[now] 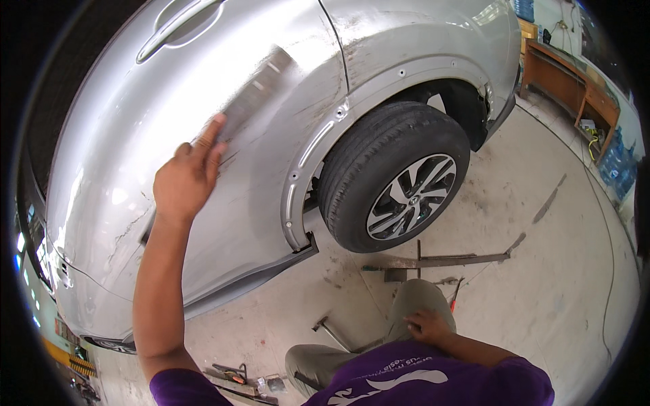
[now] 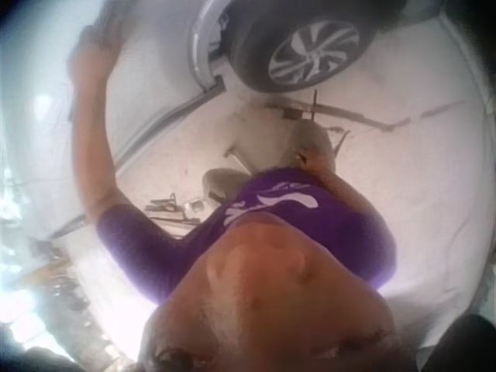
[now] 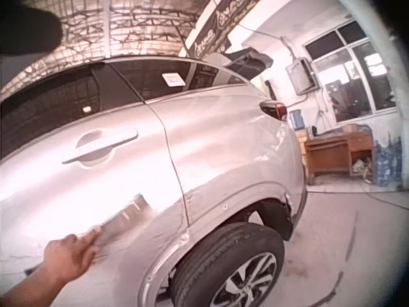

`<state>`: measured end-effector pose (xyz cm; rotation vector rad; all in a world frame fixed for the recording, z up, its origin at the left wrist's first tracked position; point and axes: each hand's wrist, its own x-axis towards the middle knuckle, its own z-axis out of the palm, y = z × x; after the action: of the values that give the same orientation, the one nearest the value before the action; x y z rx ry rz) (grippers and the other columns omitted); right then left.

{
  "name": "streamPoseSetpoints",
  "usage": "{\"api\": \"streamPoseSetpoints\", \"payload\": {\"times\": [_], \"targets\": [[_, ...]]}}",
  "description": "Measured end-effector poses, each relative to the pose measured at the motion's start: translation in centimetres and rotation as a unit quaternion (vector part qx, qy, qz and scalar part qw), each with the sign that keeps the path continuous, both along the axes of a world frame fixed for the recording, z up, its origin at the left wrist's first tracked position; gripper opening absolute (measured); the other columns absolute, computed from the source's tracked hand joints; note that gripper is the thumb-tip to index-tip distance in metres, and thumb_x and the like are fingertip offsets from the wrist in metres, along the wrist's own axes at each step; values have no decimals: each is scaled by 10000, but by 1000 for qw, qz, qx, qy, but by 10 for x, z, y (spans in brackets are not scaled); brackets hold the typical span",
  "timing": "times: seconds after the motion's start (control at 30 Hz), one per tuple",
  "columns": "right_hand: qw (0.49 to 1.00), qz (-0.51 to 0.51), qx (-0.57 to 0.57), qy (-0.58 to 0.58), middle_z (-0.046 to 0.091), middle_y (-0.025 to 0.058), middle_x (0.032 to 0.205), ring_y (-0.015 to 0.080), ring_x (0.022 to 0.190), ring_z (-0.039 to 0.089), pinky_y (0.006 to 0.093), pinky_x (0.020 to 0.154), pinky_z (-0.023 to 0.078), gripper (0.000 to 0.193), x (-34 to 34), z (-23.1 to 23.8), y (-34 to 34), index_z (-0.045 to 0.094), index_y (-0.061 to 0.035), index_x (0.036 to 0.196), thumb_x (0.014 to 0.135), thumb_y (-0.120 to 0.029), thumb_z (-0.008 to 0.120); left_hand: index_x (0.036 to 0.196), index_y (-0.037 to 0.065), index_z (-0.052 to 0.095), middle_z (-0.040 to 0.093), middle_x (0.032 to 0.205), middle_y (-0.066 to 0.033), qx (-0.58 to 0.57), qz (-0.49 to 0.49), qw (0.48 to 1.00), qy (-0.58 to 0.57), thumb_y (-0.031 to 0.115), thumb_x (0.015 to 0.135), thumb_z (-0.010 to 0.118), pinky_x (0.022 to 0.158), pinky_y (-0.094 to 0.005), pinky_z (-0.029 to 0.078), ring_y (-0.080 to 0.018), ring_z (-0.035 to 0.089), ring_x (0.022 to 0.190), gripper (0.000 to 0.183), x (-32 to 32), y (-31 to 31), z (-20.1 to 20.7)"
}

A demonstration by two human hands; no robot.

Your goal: The person uses a flat metal tool to scrape and smooth a damaged section of a car's silver rear fender, periodically checking the surface contour by hand.

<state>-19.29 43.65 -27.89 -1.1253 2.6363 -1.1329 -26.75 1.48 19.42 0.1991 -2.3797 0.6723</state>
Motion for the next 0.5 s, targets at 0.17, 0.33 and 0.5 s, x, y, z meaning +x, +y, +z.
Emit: {"api": "streamPoseSetpoints", "payload": {"times": [0.17, 0.33, 0.5], "targets": [[1000, 11, 23, 2, 652, 125, 1007, 356, 925, 633, 478, 830, 507, 297, -6, -2, 4, 725, -143, 1132, 867, -267, 669, 1492, 460, 437, 601, 685, -102, -100, 32, 992, -76, 481, 1020, 512, 510, -424, 531, -277, 633, 546, 479, 5, -2, 1], [999, 12, 23, -37, 654, 135, 971, 363, 918, 635, 488, 809, 515, 325, -5, 8, 2, 716, -133, 1154, 869, -282, 676, 1491, 480, 414, 635, 758, -116, 60, 92, 994, 7, 501, 1024, 484, 552, -430, 552, -308, 661, 603, 472, 8, -11, 1], [972, 3, 121, -200, 651, 145, 1249, 375, 1151, 605, 485, 973, 487, 416, -25, 35, -10, 654, -146, 1282, 916, -343, 659, 1568, 359, 317, 686, 837, -128, -1, 62, 973, -223, 576, 987, 494, 529, -440, 562, -310, 694, 648, 644, 22, 23, -41]]}}
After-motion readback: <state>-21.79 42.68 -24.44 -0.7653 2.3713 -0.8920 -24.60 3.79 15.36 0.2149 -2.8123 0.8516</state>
